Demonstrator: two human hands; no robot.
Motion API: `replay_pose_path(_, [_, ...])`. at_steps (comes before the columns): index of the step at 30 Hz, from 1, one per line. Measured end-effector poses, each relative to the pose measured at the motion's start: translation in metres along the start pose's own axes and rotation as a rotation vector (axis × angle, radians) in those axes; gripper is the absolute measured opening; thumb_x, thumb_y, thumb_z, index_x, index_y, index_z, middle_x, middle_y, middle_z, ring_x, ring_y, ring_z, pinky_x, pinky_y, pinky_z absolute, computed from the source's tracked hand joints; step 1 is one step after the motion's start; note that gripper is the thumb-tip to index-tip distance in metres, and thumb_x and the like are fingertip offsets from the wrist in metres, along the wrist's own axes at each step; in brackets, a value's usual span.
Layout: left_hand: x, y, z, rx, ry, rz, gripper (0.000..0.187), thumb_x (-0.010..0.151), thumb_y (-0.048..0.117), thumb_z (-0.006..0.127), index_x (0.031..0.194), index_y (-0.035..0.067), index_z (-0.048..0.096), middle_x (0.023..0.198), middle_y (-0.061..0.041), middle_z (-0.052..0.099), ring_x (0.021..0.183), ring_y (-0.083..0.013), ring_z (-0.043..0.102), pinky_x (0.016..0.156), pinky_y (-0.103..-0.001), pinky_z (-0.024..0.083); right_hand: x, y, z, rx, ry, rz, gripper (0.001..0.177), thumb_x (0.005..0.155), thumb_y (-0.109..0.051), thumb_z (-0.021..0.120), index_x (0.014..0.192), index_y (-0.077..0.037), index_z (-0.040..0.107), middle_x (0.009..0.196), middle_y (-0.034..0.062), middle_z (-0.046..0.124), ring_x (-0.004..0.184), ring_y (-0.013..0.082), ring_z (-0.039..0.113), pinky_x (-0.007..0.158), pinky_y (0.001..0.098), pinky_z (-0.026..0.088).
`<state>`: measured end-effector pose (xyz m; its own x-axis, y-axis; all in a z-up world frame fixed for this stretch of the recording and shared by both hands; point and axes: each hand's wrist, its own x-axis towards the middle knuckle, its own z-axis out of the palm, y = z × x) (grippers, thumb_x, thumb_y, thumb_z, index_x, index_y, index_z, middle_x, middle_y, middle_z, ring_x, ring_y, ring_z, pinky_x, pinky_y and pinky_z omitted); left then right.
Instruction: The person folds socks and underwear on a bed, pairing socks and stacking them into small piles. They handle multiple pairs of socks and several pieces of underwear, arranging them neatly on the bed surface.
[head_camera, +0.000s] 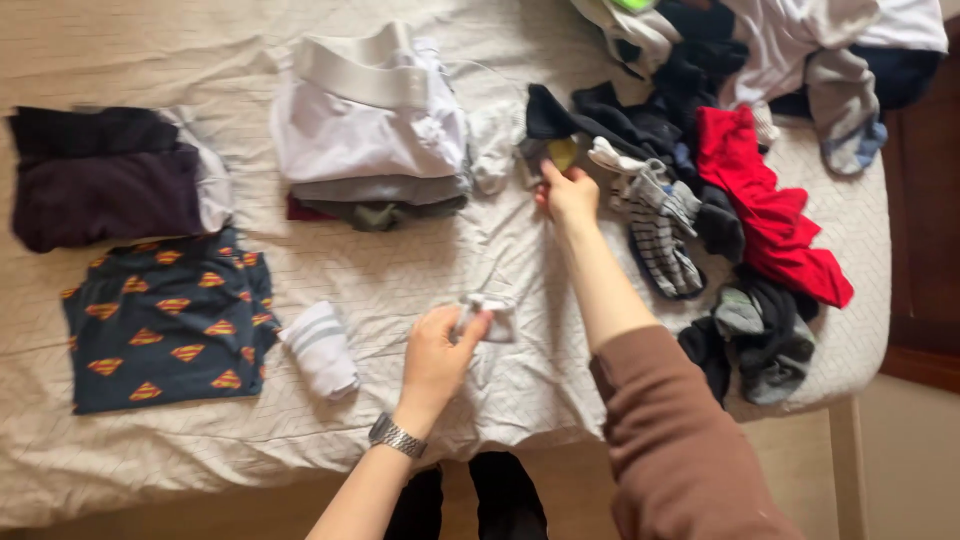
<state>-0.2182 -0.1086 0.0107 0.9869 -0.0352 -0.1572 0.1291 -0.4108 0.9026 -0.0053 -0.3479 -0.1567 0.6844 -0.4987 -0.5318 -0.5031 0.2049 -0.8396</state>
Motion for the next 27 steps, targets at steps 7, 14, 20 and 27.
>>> replay_pose_path(7, [0.003, 0.049, -0.002, -0.290, 0.031, -0.339, 0.018, 0.097, 0.025, 0.070, 0.107, 0.011, 0.071, 0.092, -0.008, 0.079, 0.090, -0.0157, 0.070, 0.088, -0.037, 0.054, -0.173, -0.061, -0.056, 0.467, -0.088, 0.016, 0.009, 0.074, -0.009, 0.063, 0.080, -0.014, 0.064, 0.071, -0.0015, 0.057, 0.060, 0.0101, 0.054, 0.055, 0.0257, 0.048])
replay_pose_path(14, [-0.036, 0.008, 0.011, -0.567, 0.197, -0.417, 0.028, 0.100, 0.012, 0.064, 0.126, 0.004, 0.058, 0.114, -0.008, 0.068, 0.110, -0.0167, 0.057, 0.104, -0.040, 0.047, -0.276, 0.002, -0.152, -0.094, -0.198, -0.211, 0.026, 0.077, 0.002, 0.078, 0.098, -0.007, 0.065, 0.098, 0.0058, 0.067, 0.092, 0.0151, 0.061, 0.084, 0.0305, 0.053])
replay_pose_path(20, [-0.048, -0.017, -0.013, -0.270, 0.337, -0.649, 0.073, 0.083, 0.004, 0.074, 0.146, -0.005, 0.037, 0.133, -0.029, 0.062, 0.123, -0.0395, 0.062, 0.101, -0.045, 0.054, -0.284, 0.040, -0.154, -0.950, -0.350, -0.781, 0.028, 0.064, -0.022, 0.075, 0.090, -0.026, 0.066, 0.124, -0.0038, 0.063, 0.113, 0.0247, 0.060, 0.095, 0.0413, 0.045])
replay_pose_path(27, [-0.007, -0.110, -0.007, 0.744, 0.020, 0.084, 0.023, 0.101, 0.035, 0.054, 0.119, 0.030, 0.068, 0.112, 0.005, 0.067, 0.111, -0.0215, 0.064, 0.093, -0.040, 0.053, -0.273, 0.061, -0.132, -1.293, -0.141, -0.906, 0.046, 0.070, -0.063, 0.080, 0.086, -0.021, 0.071, 0.085, 0.0009, 0.063, 0.083, 0.0249, 0.064, 0.077, 0.0412, 0.048])
